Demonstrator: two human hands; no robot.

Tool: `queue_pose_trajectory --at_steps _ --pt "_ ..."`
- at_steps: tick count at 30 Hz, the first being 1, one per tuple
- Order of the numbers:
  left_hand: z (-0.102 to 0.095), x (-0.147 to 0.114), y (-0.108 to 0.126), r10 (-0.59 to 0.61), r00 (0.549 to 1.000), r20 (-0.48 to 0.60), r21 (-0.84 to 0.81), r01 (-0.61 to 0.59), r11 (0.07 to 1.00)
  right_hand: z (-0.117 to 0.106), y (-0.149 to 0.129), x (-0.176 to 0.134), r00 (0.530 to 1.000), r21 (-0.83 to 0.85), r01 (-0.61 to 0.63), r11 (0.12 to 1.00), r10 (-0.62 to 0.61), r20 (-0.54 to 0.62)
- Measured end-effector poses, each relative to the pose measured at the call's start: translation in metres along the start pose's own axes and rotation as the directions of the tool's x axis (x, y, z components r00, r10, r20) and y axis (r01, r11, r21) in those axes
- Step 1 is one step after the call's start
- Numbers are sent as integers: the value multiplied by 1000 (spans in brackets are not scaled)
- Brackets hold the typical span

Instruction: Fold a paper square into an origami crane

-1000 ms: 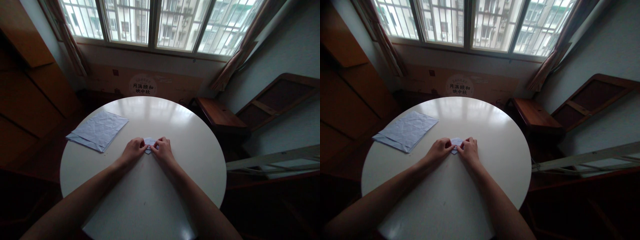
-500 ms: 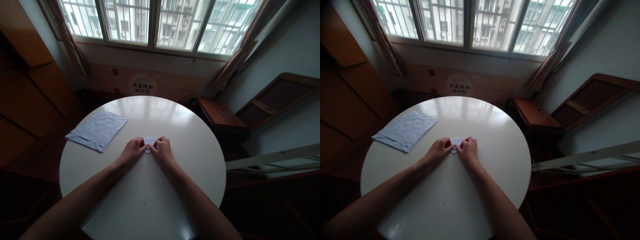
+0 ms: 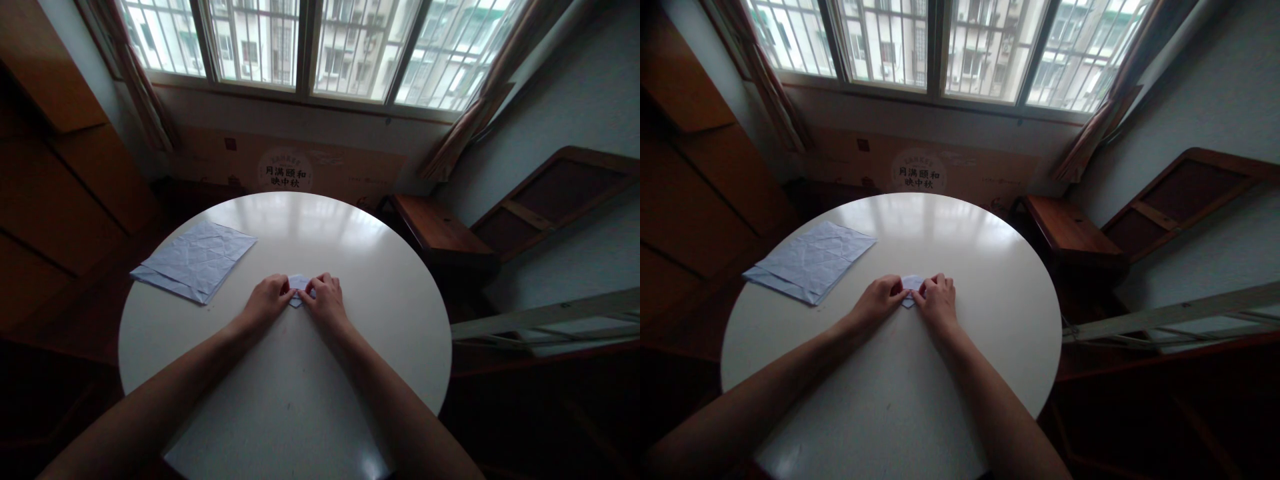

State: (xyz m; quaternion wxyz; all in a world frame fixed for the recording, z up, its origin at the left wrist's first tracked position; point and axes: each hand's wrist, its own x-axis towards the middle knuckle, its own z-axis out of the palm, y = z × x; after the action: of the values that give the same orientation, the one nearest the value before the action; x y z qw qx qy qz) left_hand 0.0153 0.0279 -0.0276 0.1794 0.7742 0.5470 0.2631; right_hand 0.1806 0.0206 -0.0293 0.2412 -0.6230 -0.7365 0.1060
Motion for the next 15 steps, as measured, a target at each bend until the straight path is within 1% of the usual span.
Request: queue_pose_trajectory --at_steps 11,15 --pt "-2 0 1 2 1000 11 12 -2 1000 -14 2 0 996 -63 -61 996 65 58" --pt "0 0 0 6 1000 1 7 -6 1000 -22 8 1 991 -62 -113 992 117 72"
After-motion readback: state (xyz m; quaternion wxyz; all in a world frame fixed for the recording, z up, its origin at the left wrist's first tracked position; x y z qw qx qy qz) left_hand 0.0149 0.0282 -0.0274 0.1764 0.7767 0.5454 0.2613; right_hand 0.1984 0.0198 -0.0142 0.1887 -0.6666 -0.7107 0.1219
